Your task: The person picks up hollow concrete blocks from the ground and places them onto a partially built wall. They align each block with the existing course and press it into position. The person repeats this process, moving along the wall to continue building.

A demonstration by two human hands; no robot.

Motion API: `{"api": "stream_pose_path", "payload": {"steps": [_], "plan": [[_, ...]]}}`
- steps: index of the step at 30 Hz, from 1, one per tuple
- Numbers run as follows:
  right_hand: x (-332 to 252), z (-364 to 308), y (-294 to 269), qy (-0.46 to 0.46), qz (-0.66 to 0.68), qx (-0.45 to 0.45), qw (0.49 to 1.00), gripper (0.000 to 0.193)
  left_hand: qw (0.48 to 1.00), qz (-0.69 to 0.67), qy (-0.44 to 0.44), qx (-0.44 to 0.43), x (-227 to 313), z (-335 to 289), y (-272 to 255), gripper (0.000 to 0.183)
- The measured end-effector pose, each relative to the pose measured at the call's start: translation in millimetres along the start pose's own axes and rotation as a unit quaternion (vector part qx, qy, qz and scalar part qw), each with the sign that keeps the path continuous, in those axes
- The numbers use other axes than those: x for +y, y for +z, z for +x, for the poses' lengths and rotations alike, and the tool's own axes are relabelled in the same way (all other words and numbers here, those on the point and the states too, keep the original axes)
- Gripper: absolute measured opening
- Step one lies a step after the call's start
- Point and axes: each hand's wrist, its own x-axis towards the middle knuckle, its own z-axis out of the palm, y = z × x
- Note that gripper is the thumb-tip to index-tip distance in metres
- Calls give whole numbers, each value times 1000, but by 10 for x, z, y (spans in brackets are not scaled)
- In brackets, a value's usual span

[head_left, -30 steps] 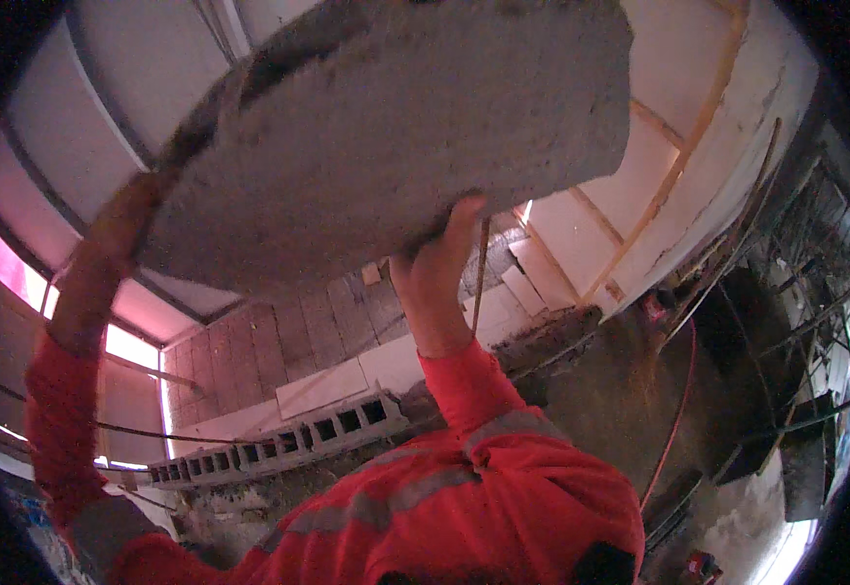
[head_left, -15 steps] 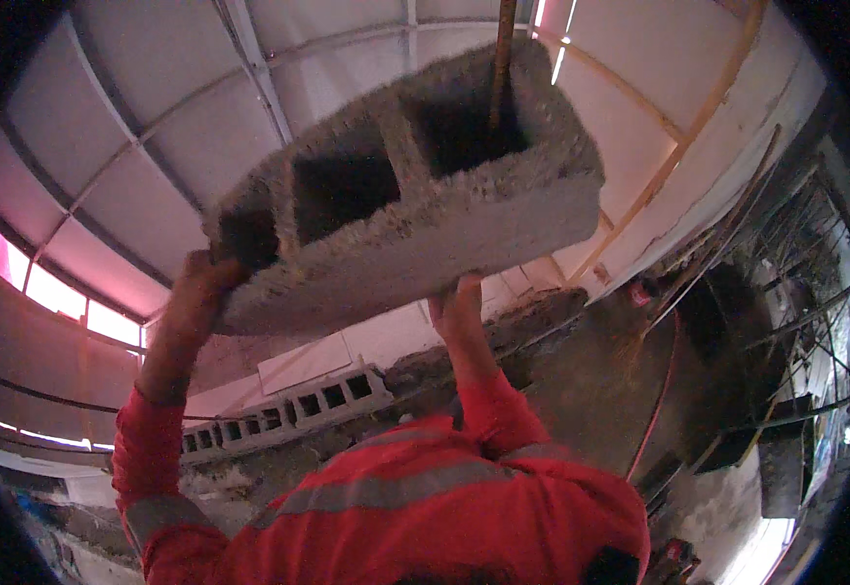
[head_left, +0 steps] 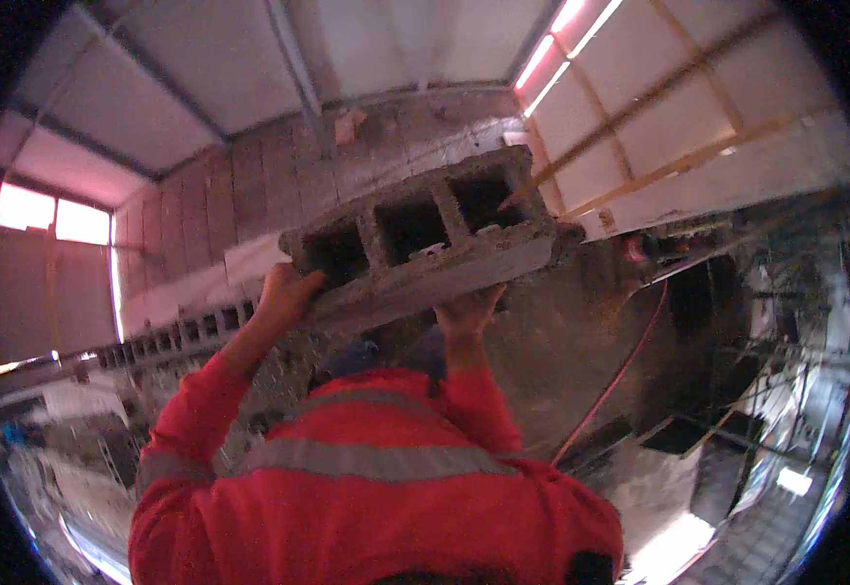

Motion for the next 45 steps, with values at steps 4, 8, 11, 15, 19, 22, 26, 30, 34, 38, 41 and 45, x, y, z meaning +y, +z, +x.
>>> {"api": "stream_pose_path", "payload": {"steps": [4, 8, 11, 15, 19, 22, 26, 30, 34, 38, 41, 45], "plan": [[58, 183, -924, 25, -68, 173, 982, 65, 994, 77, -72, -6, -321, 173, 424, 45], [276, 465, -1207, 74, -139, 167, 973, 59, 993, 81, -88, 13, -623, 314, 866, 42], [371, 675, -1642, 103, -167, 182, 963, 59, 992, 54, -105, 48, -752, 294, 1058, 45], [208, 964, -2299, 137, -211, 215, 944, 58, 991, 90, -93, 42, -975, 463, 1260, 49], [91, 1171, -2924, 160, -244, 246, 924, 58, 990, 99, -95, 39, -1284, 694, 1566, 46], [32, 1283, -3323, 175, -262, 264, 912, 58, 989, 71, -122, 45, -1532, 837, 1804, 44], [-198, 1517, -3669, 187, -306, 284, 889, 58, 984, 34, -170, 50, -1746, 930, 2107, 41], [-454, 1689, -3926, 184, -361, 298, 864, 58, 984, 31, -171, 30, -1939, 1096, 2283, 42], [-614, 1900, -4155, 199, -412, 306, 835, 57, 985, 105, -135, -17, -2158, 1303, 2335, 45], [-641, 2066, -4345, 218, -442, 305, 815, 57, 985, 106, -137, 7, -2307, 1486, 2478, 47], [-685, 2180, -4405, 224, -459, 305, 804, 57, 982, 105, -159, 19, -2526, 1624, 2682, 49], [-704, 2254, -4467, 230, -475, 304, 793, 57, 981, 84, -175, 14, -2715, 1846, 2737, 54]]}}
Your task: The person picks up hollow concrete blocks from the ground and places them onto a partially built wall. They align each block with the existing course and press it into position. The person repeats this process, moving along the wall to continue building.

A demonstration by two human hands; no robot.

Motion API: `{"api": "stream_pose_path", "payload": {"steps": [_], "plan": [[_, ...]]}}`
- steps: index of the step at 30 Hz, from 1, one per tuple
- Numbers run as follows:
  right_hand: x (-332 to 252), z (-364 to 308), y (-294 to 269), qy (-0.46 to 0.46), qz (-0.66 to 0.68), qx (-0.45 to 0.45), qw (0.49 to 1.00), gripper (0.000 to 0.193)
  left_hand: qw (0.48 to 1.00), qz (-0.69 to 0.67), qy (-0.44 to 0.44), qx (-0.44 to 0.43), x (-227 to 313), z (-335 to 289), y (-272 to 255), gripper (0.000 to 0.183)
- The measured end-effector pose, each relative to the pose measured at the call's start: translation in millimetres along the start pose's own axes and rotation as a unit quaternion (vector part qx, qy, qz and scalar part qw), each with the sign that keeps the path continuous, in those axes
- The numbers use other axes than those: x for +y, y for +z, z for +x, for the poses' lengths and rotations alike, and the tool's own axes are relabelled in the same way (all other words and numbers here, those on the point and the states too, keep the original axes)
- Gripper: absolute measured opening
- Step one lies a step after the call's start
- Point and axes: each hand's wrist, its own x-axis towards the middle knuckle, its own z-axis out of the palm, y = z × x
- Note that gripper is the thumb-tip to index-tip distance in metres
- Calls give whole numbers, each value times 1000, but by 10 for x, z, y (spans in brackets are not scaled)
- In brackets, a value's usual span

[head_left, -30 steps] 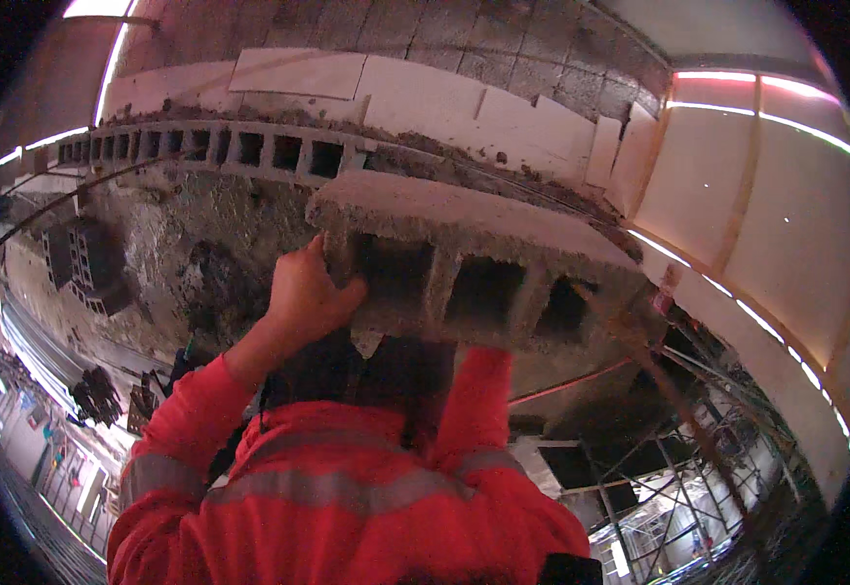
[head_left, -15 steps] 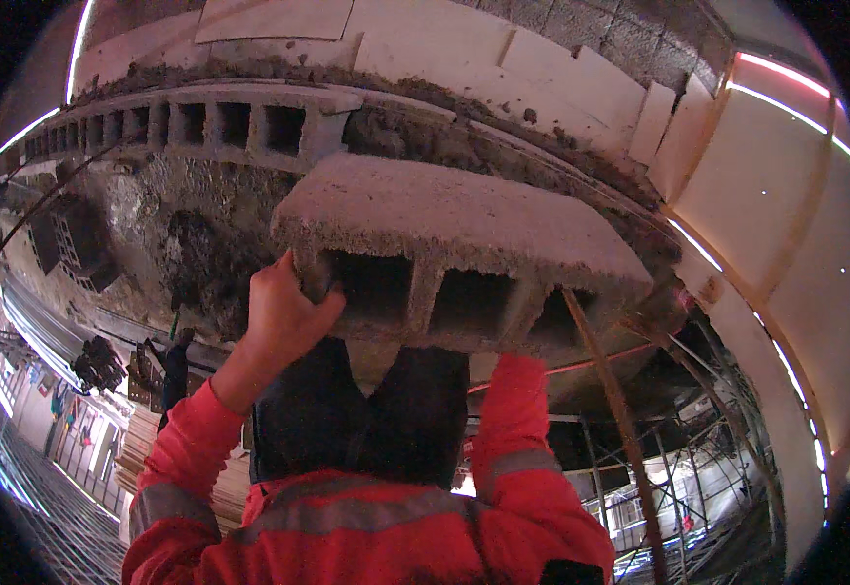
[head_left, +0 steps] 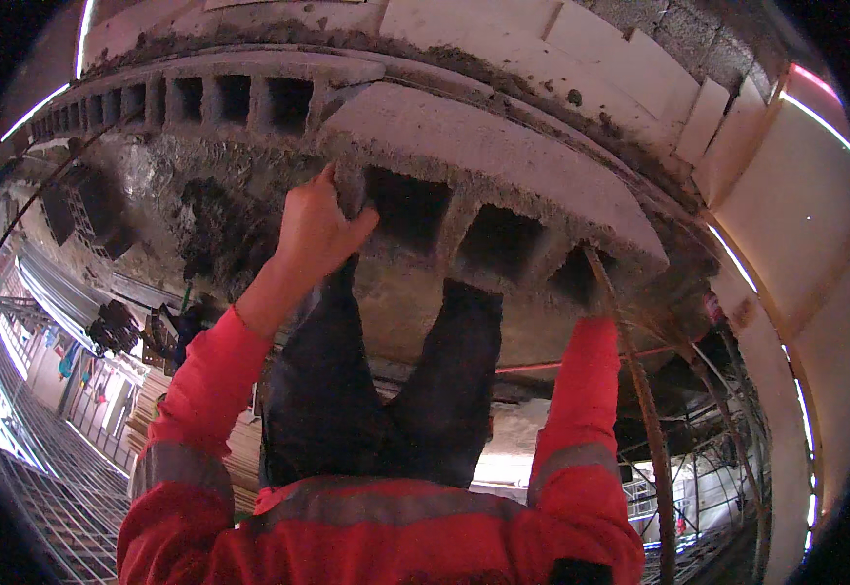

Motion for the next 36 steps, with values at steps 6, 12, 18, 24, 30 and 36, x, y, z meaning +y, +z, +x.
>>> {"api": "stream_pose_path", "payload": {"steps": [6, 12, 18, 24, 30, 36], "plan": [[29, 91, -11, 5, -26, 8, 1000, 57, 1000, 21, 18, 3, -224, 295, 201, 54], [26, 244, 29, 6, -53, 5, 999, 56, 999, -40, 33, 14, -330, 462, 301, 51], [46, 365, 22, 3, -68, 10, 998, 56, 999, -25, 25, 22, -399, 539, 429, 48], [99, 259, -118, 13, -80, 27, 996, 56, 999, -18, 7, 41, -380, 646, 462, 42], [195, 364, -104, 22, -91, 33, 995, 56, 999, -12, -11, 50, -473, 761, 540, 41], [194, 683, 81, 17, -114, 20, 993, 56, 994, -44, 29, 96, -570, 847, 680, 41]]}}
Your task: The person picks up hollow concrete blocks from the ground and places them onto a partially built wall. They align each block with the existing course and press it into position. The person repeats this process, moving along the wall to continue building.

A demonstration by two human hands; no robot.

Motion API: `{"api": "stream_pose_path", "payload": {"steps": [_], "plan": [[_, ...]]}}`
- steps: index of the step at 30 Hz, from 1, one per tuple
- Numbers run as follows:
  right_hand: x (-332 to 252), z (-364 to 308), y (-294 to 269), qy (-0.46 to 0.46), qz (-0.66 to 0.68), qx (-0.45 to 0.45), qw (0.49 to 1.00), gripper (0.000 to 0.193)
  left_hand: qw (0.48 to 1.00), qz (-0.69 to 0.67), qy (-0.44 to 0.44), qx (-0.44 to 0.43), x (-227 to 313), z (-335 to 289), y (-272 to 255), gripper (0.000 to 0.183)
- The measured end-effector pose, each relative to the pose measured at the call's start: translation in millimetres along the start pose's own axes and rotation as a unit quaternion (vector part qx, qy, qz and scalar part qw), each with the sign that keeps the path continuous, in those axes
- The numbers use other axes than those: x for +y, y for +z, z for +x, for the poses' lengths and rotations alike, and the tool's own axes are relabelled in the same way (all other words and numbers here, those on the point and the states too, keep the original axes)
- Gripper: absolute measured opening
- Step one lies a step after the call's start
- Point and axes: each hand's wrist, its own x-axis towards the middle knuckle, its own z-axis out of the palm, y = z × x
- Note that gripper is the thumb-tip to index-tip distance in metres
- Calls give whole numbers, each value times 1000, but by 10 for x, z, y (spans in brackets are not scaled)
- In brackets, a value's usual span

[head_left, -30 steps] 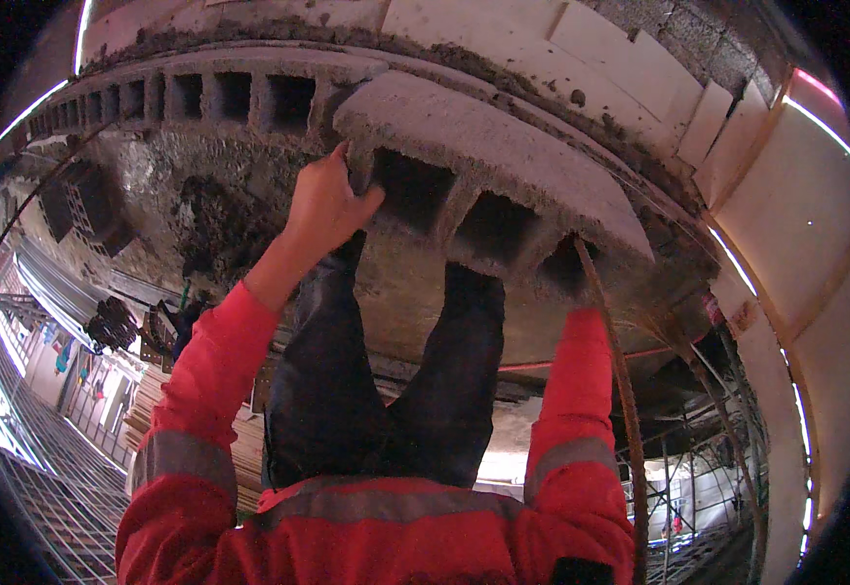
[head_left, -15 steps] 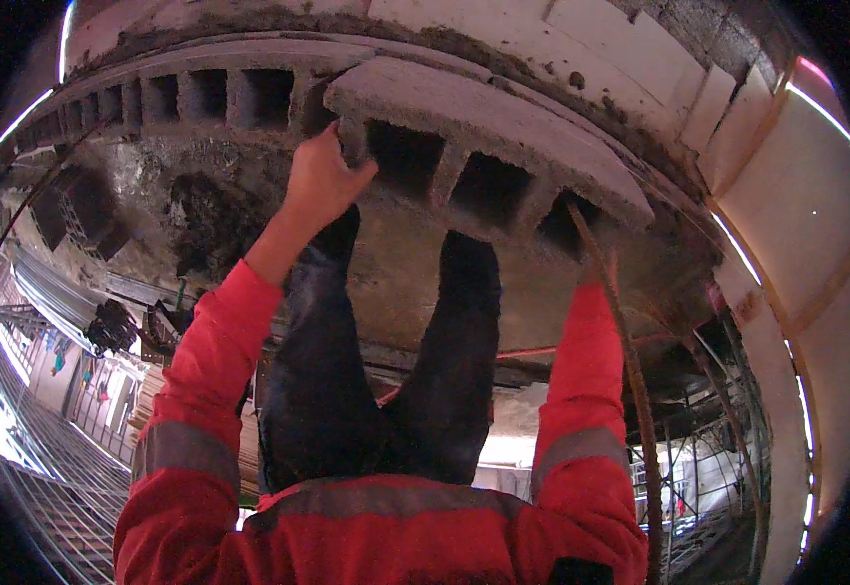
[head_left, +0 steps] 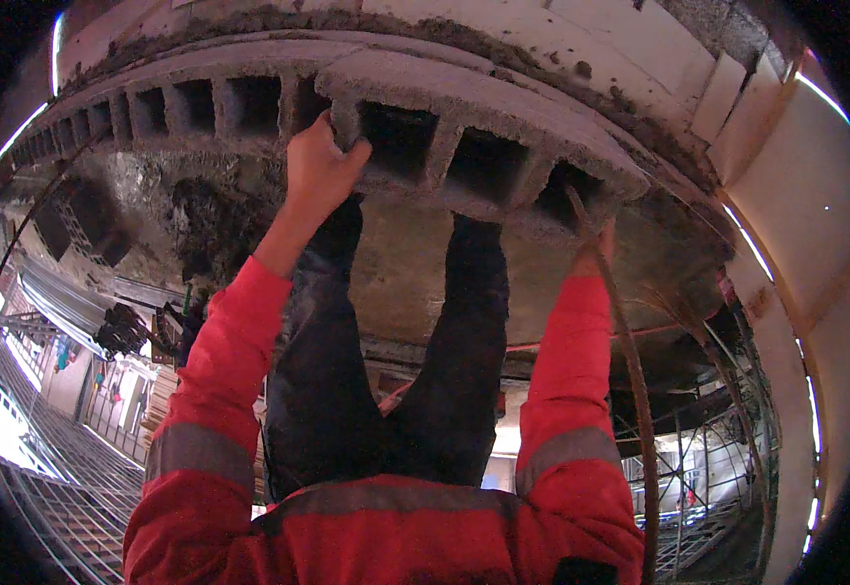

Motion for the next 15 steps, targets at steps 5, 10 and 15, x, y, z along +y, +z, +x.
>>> {"api": "stream_pose_path", "payload": {"steps": [5, 10, 15], "plan": [[-68, 165, 146, -4, -18, -10, 1000, 55, 1000, -14, -10, 0, -44, 21, 64, 43], [-84, 210, 221, -5, -27, -14, 1000, 55, 999, 13, -26, -13, -106, 66, 101, 41], [-76, 180, 220, -2, -31, -13, 999, 55, 1000, 11, 10, -2, -173, 104, 130, 39]]}}
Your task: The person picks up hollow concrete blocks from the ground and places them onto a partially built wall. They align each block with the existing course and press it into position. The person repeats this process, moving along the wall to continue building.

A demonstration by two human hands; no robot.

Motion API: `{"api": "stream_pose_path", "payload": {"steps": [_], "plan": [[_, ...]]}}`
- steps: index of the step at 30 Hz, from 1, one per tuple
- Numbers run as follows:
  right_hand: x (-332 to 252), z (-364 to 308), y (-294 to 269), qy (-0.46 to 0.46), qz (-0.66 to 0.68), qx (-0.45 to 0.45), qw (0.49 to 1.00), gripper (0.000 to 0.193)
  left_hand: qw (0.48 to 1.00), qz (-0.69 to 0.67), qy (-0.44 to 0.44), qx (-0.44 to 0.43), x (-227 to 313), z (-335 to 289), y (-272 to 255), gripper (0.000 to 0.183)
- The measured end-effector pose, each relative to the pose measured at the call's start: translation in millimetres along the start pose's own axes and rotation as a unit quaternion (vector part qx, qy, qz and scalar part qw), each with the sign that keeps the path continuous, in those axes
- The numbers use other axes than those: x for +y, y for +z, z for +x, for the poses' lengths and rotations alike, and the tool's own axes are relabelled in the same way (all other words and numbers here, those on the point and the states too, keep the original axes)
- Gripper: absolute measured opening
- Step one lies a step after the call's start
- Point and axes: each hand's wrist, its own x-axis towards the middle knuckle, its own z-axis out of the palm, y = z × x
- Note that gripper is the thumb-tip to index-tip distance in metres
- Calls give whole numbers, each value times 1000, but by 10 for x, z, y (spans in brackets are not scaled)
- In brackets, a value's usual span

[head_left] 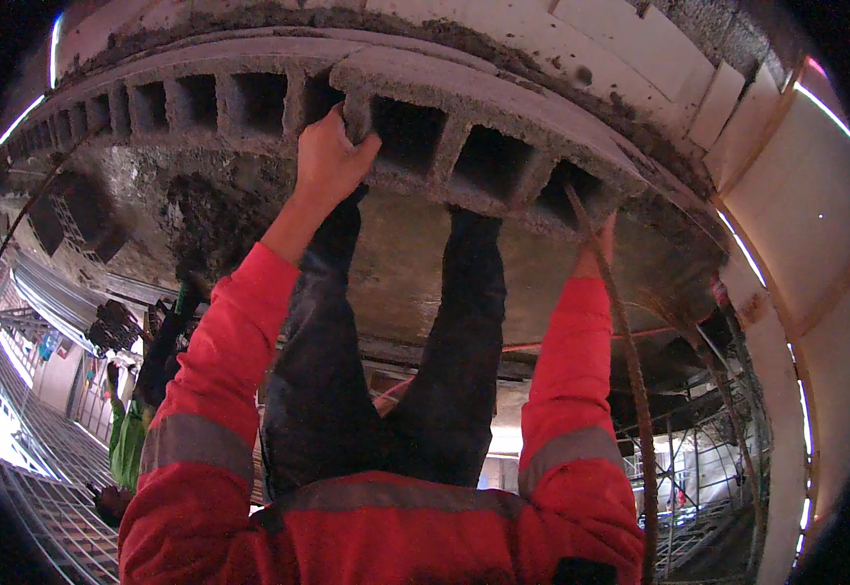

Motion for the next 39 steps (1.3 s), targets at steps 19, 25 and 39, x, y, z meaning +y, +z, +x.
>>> {"api": "stream_pose_path", "payload": {"steps": [19, 25, 39], "plan": [[7, -75, 39, 5, -8, -1, 1000, 55, 1000, -3, 8, -25, -48, 50, -19, 39], [45, -86, 66, 4, -10, -6, 1000, 55, 998, 18, -22, -49, -88, 83, -4, 41], [-17, -531, 95, -128, -290, 71, 946, 44, 991, 88, -32, -92, 30, 137, -103, 43]]}}
